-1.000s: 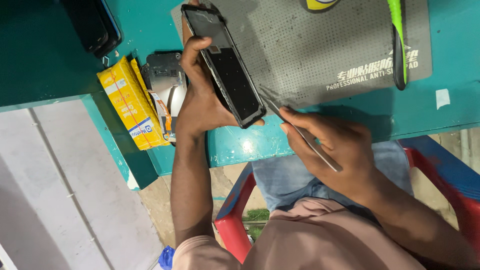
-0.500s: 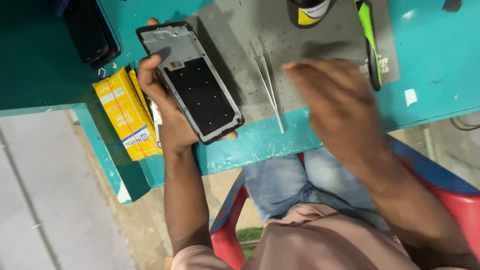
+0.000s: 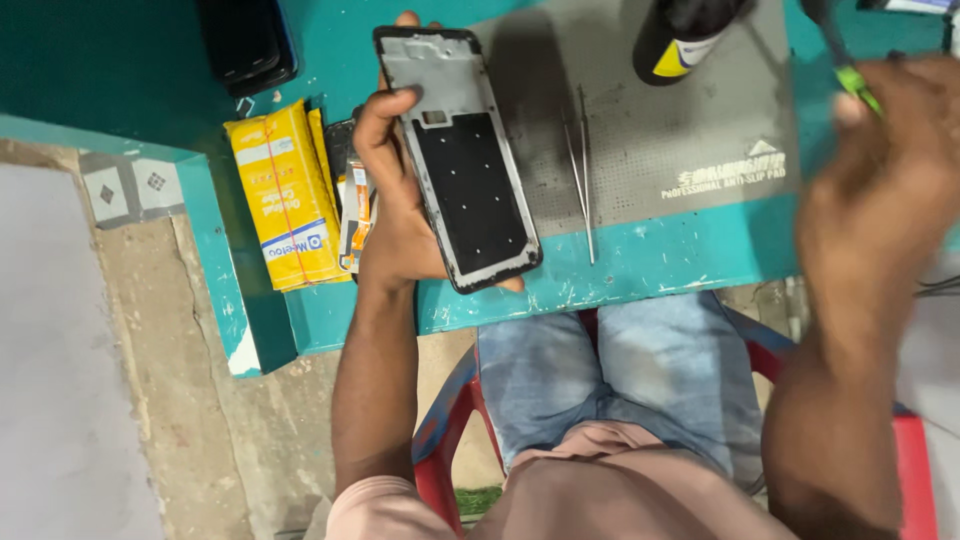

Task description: The person uses a metal tool to scrape adhesive from the edges of a smartphone frame. They then apply a liquid from a bottle into the frame's seam and continue scraping and cleaning the edges with the tool.

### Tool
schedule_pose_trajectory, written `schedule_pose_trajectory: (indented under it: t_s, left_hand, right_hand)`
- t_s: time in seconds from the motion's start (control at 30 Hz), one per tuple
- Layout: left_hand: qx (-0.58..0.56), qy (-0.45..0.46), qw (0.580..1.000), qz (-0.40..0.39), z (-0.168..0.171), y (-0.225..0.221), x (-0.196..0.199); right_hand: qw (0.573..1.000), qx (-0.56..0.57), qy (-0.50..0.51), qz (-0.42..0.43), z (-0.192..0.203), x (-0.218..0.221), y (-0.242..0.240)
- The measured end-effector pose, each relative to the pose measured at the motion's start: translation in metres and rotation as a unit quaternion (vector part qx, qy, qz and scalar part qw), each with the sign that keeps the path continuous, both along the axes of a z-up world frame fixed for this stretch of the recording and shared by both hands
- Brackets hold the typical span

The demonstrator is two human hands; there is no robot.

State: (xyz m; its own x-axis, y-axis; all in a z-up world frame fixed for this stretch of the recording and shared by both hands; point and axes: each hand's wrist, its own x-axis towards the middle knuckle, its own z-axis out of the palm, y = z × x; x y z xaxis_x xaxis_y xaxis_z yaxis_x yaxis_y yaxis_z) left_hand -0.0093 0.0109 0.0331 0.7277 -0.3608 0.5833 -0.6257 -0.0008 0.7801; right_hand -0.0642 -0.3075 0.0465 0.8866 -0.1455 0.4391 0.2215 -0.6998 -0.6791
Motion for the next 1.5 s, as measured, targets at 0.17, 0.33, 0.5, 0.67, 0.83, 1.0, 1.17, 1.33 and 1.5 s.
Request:
schedule_pose_trajectory:
  t_s: [0.17,0.33,0.5,0.67,0.83,1.0,1.17,1.33,1.5]
  left_hand:
    - [-0.034,0.015,0.998,-0.041,0.0,-0.001,-0.007]
    - [-0.073,0.029,0.995,-0.067,0.001,-0.006,-0.006]
    - [-0.156,0.066,0.981,-0.094,0.001,-0.011,-0.011]
    - [-0.191,0.063,0.974,-0.106,0.001,-0.011,-0.012]
    - [-0.23,0.091,0.962,-0.113,0.001,-0.012,-0.019]
    - [-0.217,0.114,0.959,-0.145,0.006,-0.014,-0.021]
    - [-0.198,0.119,0.961,-0.15,0.007,-0.009,-0.017]
    - [-0.202,0.148,0.947,-0.202,0.004,-0.009,-0.023]
    - [-0.32,0.438,0.805,-0.238,-0.012,-0.01,-0.019]
  right_hand:
    - [0.993,0.077,0.031,0.08,0.037,-0.054,0.017]
    - [0.972,0.115,0.076,0.189,0.034,-0.056,0.048]
    - [0.962,0.16,0.017,0.222,0.028,-0.045,0.069]
    - [0.956,0.153,0.001,0.251,0.024,-0.048,0.08]
    - [0.972,0.094,-0.007,0.215,0.032,-0.022,0.087]
    - [0.983,0.11,-0.037,0.141,0.038,0.002,0.085]
    - [0.958,0.172,0.002,0.231,0.045,-0.016,0.07]
    - [0.923,0.107,-0.022,0.37,0.039,-0.007,0.051]
    - [0.941,-0.012,-0.065,0.331,0.046,0.029,0.047]
